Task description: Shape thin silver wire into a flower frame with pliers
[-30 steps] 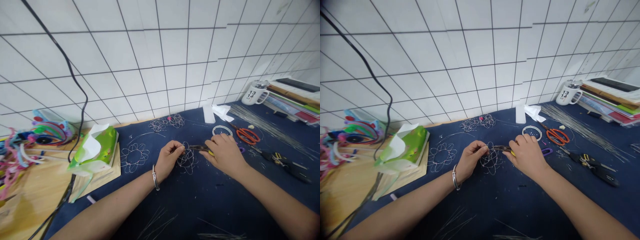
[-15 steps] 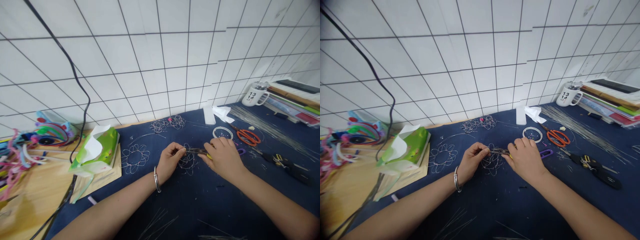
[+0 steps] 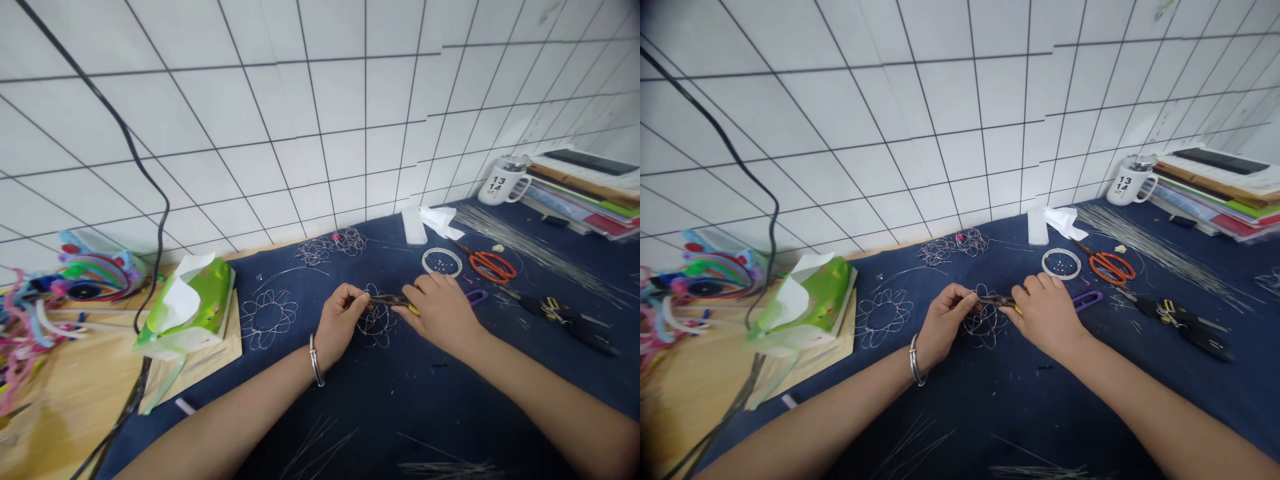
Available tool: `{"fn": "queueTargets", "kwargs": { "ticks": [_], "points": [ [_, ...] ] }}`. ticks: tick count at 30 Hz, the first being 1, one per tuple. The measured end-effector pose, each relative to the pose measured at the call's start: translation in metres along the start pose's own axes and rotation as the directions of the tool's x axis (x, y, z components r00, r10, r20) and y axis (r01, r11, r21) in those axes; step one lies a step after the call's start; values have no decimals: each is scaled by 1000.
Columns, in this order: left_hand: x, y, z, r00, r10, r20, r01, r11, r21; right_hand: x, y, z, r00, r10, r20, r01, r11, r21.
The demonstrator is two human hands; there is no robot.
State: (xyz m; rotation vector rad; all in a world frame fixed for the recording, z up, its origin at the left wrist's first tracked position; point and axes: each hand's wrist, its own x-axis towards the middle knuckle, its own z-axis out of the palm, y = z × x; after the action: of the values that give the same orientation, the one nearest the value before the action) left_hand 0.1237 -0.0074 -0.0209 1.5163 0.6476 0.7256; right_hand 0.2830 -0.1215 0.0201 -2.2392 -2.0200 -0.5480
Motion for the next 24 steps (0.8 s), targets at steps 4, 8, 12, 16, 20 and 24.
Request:
{"fn": "queueTargets", "kwargs": {
  "ticks": [4,8,12,16,20,24],
  "points": [
    [0,0,0,1000,-9,12,9,1000,-14,-1,2,4,1000,-1,5,1,1000,27],
    [1,-1,1,1000,-4,9,4,1000,-24,-1,2,5,1000,1,3,-1,1000,9],
    [1,-1,1,1000,-9,4,9,999,-34,-1,0,4,1000,16,-7,-16,1000,-6],
    [0,0,2,999,-29,30,32,996,-86,-1,-2,5,1000,27,7,-27,1000,-7],
    [1,-1,2,998,-51,47,56,991,-124,-2,-2,7,999,34,30,-34,999,7],
    [2,-3,3,998,-59,26,62,988,-141,-2,-1,9,998,42,46,-43,999,23]
  ]
}}
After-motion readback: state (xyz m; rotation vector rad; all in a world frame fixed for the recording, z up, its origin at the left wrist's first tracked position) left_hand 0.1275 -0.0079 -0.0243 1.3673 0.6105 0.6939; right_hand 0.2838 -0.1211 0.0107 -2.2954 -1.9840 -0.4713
